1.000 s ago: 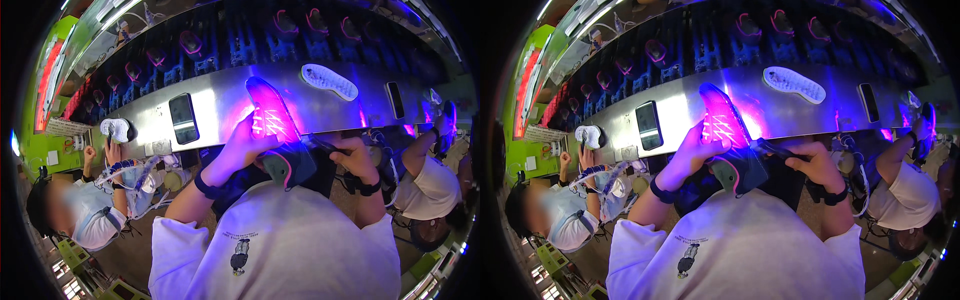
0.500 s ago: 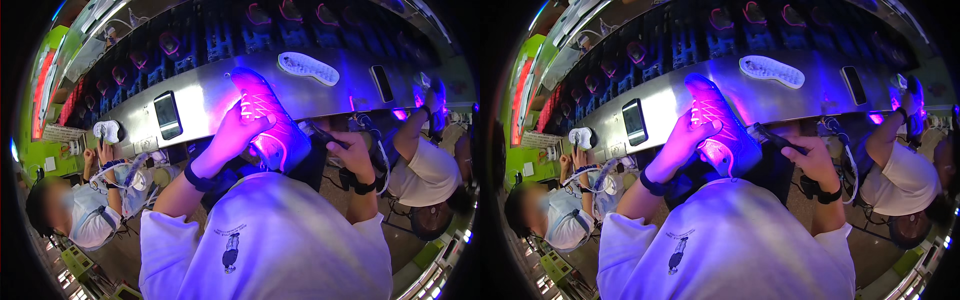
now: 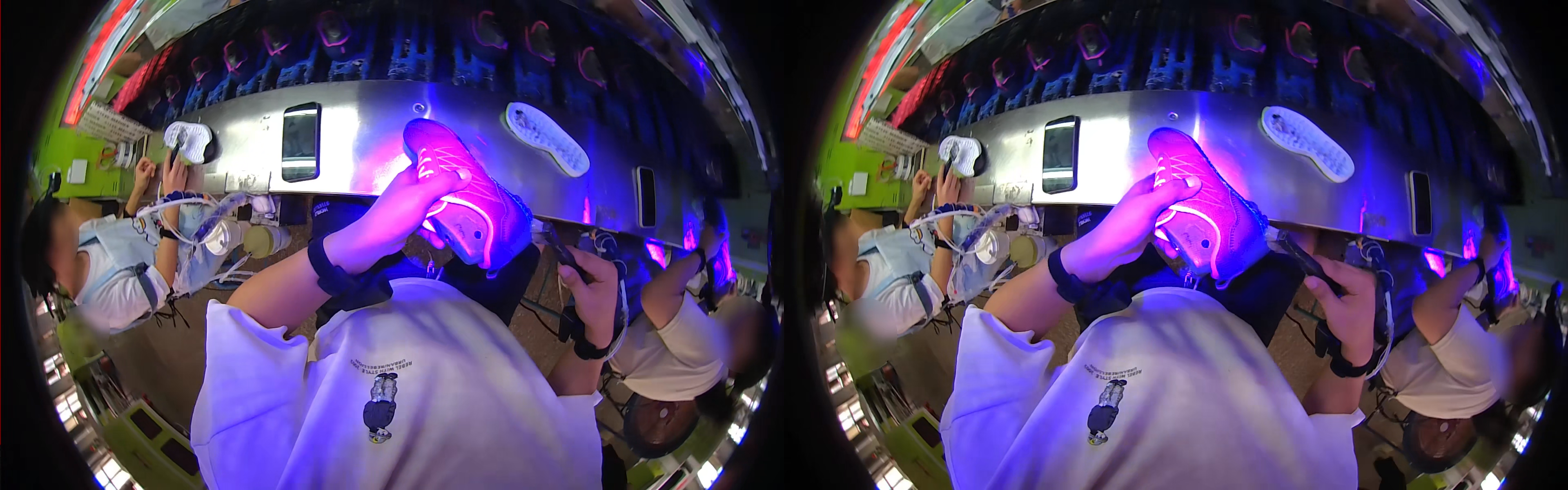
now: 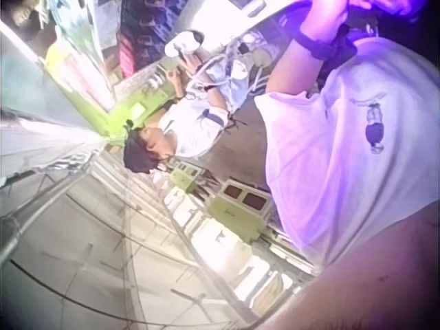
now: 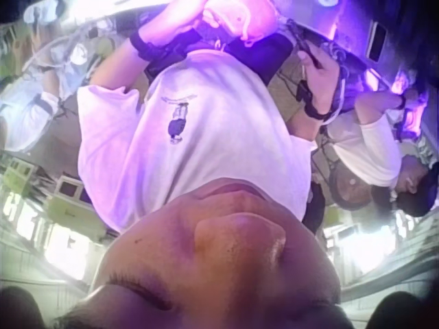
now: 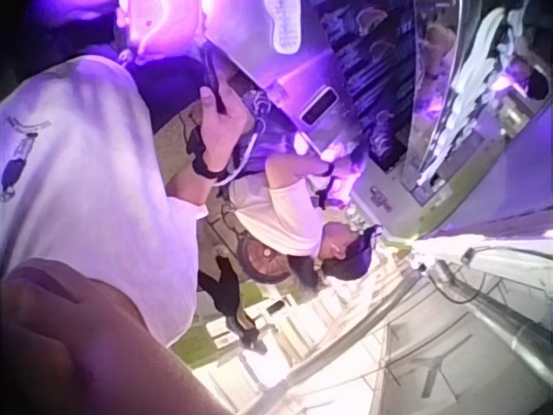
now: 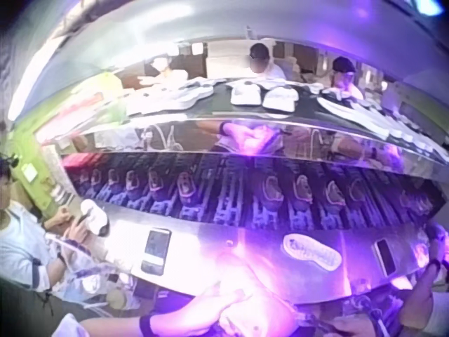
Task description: The recorder is seen using a tool to stitch or finish the upper part of a shoe at an industrial workbench.
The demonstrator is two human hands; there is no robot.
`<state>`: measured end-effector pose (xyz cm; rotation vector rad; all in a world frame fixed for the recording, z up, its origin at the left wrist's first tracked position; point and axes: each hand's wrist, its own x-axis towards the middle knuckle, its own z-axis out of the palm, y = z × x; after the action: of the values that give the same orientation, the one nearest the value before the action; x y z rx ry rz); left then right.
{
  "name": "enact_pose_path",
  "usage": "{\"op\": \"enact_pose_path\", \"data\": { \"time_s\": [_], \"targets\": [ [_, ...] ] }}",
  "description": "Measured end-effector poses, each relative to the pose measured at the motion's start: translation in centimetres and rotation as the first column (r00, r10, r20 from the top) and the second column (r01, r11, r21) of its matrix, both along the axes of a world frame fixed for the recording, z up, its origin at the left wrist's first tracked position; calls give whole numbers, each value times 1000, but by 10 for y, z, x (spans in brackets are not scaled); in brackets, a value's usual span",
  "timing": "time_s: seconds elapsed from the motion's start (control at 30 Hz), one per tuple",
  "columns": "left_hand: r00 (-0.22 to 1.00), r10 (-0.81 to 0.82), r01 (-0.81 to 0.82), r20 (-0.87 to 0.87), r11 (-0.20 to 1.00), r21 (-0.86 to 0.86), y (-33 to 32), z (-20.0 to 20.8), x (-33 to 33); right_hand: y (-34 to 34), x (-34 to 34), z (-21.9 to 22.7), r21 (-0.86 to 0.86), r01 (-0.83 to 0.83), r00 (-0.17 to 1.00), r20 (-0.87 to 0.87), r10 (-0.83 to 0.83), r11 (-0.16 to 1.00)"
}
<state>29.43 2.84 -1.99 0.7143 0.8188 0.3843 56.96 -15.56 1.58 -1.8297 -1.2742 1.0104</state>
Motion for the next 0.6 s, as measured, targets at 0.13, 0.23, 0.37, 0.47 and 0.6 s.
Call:
{"op": "enact_pose_path", "data": {
  "time_s": [0.13, 0.23, 0.37, 0.47, 0.6],
  "targets": [
    [999, 35, -34, 11, 992, -118, 0, 7, -15, 26, -10, 24, -8, -37, 996, 76, 37, 999],
    [991, 64, -27, 117, 957, -290, 2, 10, -29, 48, -18, 41, 53, -147, 978, 157, 137, 988],
    [953, 171, -39, 251, 888, -458, 0, 11, -42, 66, -29, 57, 83, -196, 966, 189, 177, 977],
    [939, 204, -10, 275, 820, -572, 1, 16, -51, 80, -35, 61, 82, -208, 959, 211, 187, 975],
    [880, 277, 173, 386, 570, -803, -1, -1, -61, 97, -44, 66, 87, -267, 940, 243, 239, 960]
  ]
}}
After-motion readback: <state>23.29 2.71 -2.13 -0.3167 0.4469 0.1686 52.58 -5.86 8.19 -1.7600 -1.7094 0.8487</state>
